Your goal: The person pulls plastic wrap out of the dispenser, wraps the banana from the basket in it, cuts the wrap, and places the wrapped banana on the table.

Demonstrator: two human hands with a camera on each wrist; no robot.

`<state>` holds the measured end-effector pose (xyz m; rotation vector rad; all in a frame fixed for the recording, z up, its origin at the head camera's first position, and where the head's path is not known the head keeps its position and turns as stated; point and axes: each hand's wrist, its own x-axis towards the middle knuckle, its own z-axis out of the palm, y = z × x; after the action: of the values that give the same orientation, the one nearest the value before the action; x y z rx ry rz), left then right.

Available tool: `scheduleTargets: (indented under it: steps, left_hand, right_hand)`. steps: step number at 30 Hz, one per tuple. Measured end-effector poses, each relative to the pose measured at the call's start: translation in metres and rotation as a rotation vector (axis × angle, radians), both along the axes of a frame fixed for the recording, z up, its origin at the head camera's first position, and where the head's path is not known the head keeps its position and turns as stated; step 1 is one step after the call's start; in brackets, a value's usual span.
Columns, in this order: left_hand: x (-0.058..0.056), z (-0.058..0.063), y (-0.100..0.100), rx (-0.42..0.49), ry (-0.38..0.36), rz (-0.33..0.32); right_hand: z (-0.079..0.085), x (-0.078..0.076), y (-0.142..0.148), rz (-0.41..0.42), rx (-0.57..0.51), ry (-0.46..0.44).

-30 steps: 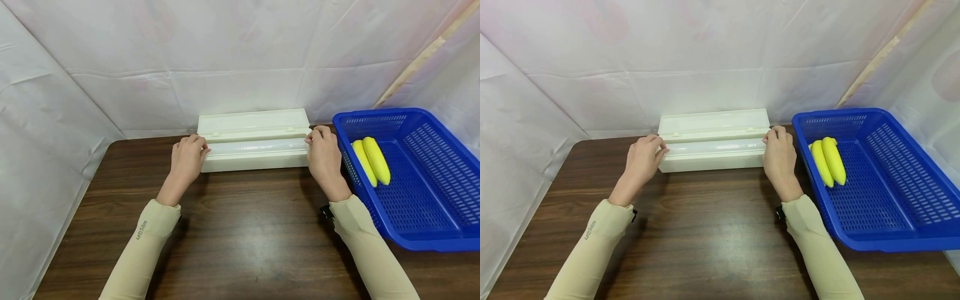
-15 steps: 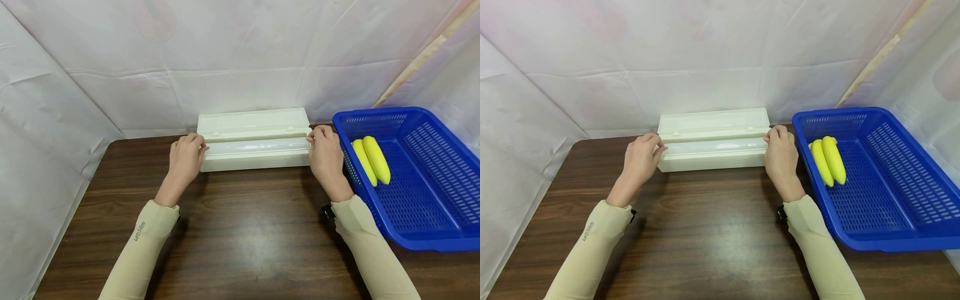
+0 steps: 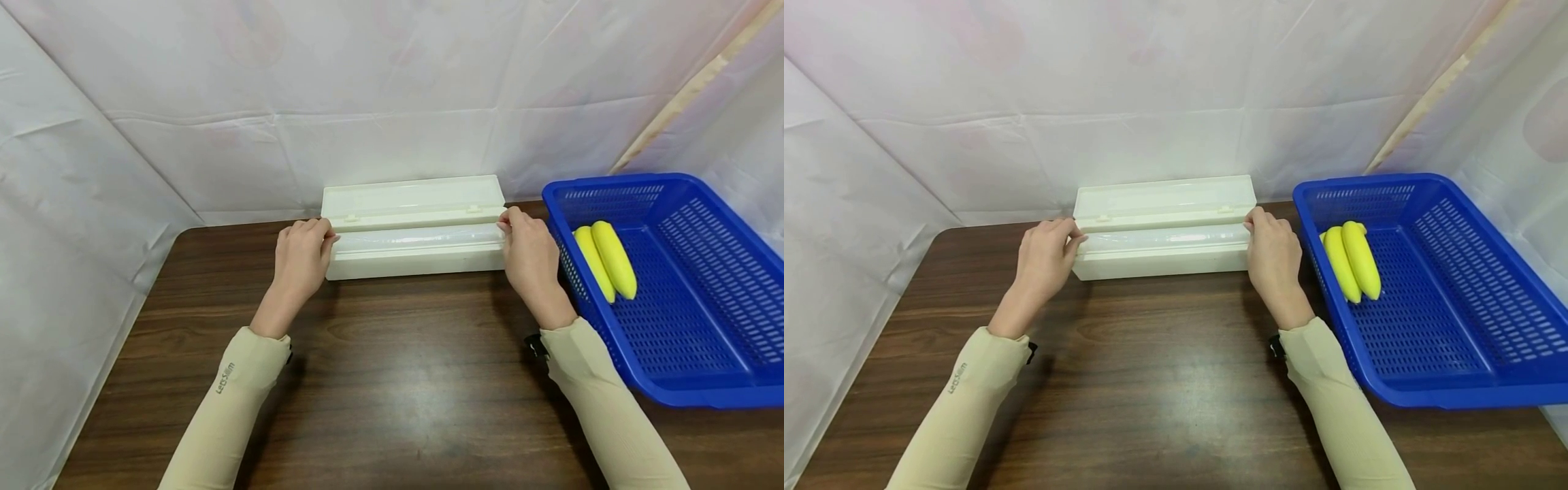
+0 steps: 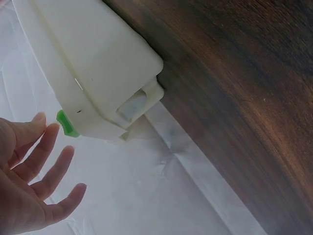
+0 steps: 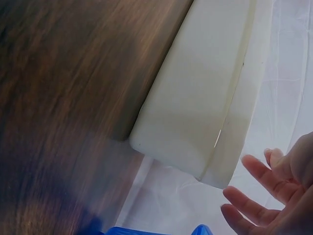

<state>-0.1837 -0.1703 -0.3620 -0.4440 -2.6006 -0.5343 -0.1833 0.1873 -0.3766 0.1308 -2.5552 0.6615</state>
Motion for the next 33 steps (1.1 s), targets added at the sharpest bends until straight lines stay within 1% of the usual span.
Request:
scheduleTargets:
  steps: [3, 9, 15, 24, 33]
  left_hand:
    - [0.0003, 0.0001, -0.0005, 0.004, 0.015, -0.004]
    - [0.0004, 0.0011, -0.0012, 0.009, 0.022, -0.008]
    - [0.0007, 0.0023, -0.0017, 0.016, 0.03, -0.005]
    - [0.0021, 0.0044, -0.0027, 0.006, 0.026, -0.005]
    - [0.0034, 0.0075, -0.0033, -0.018, 0.036, -0.008]
  right_hand:
    - [0.0, 0.001, -0.001, -0.002, -0.002, -0.01]
    - [-0.0006, 0.0023, -0.0019, -0.006, -0.003, -0.025]
    - [-0.0008, 0.0034, -0.0011, 0.026, 0.003, -0.015]
    - [-0.0011, 0.0022, 0.0002, 0.043, 0.078, 0.035]
    - [0.0019, 0.0048, 0.002, 0.033, 0.076, 0.098]
